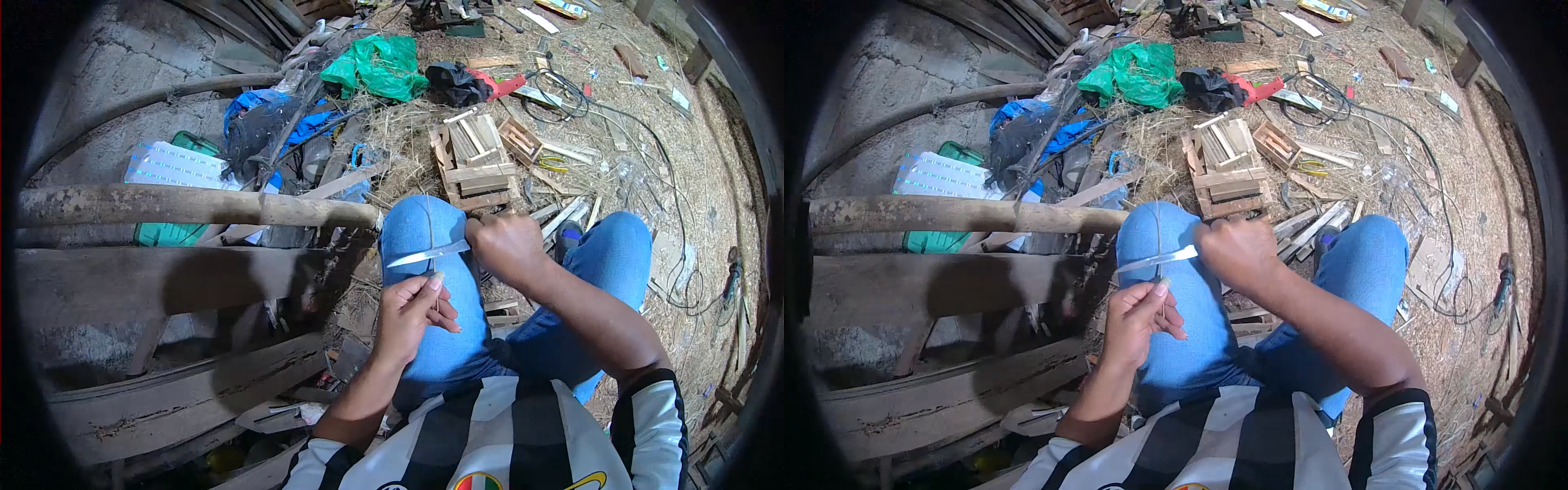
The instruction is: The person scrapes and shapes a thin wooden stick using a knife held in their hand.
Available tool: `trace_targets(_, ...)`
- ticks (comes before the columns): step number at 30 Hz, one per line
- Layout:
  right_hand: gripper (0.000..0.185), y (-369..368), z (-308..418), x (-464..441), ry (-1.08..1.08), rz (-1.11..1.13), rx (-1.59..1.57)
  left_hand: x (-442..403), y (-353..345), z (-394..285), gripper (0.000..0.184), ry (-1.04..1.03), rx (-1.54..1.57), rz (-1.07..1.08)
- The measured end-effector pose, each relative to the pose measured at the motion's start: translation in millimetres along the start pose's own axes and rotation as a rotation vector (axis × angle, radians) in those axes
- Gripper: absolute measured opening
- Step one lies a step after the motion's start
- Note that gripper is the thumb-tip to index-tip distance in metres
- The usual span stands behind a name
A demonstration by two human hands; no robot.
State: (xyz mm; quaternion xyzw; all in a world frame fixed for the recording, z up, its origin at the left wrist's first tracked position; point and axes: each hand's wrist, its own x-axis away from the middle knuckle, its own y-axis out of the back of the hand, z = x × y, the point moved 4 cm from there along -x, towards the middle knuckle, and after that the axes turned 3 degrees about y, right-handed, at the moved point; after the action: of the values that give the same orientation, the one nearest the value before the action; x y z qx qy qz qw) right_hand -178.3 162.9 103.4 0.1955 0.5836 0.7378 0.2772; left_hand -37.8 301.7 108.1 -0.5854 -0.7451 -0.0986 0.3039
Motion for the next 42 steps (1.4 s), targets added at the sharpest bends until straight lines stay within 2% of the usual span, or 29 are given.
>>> trace_targets(7, 0.012, -1.6, -16.0, -12.7, -0.07, -0.012, 0.007, 1.3, 3.7, 1.0, 0.031, -0.015, 0.05, -0.013)
trace_targets(11, 0.011, -2.0, -37.4, -17.8, -0.155, -0.001, -0.029, 4.3, 4.6, 1.0, 0.032, -0.02, 0.035, -0.002)
trace_targets(13, 0.011, 0.6, -47.6, -20.8, -0.269, -0.001, -0.022, 5.8, 5.1, 1.0, 0.032, -0.03, 0.03, 0.012)
trace_targets(21, 0.012, -1.7, 9.4, 1.0, 0.043, 0.044, -0.054, 2.9, 2.4, 0.6, 0.033, 0.009, 0.021, 0.03)
trace_targets(29, 0.015, 1.3, -25.2, -20.7, -0.124, 0.045, -0.038, 8.4, 2.4, -1.0, 0.035, -0.023, -0.003, 0.062)
trace_targets(33, 0.015, 6.4, -16.5, -21.4, -0.116, 0.077, -0.072, 9.1, 4.4, 0.3, 0.035, -0.012, 0.016, 0.079)
trace_targets(35, 0.015, -0.1, 0.7, -15.1, -0.006, 0.134, -0.081, 8.9, 5.7, 0.5, 0.035, -0.007, 0.031, 0.079)
trace_targets(37, 0.016, 0.5, 0.3, -17.1, -0.006, 0.13, -0.07, 9.9, 6.4, 1.1, 0.036, 0.018, 0.041, 0.111)
trace_targets(39, 0.016, 9.0, -16.1, -22.2, -0.15, 0.126, -0.075, 12.1, 8.3, 1.1, 0.036, 0.015, 0.044, 0.118)
trace_targets(41, 0.016, 7.5, -24.1, -23.4, -0.159, 0.134, -0.039, 12.0, 8.6, -0.5, 0.036, 0.004, 0.046, 0.134)
trace_targets(42, 0.015, 9.4, -18.6, -20.4, -0.091, 0.126, -0.04, 12.0, 9.8, 0.7, 0.034, 0.006, 0.041, 0.126)
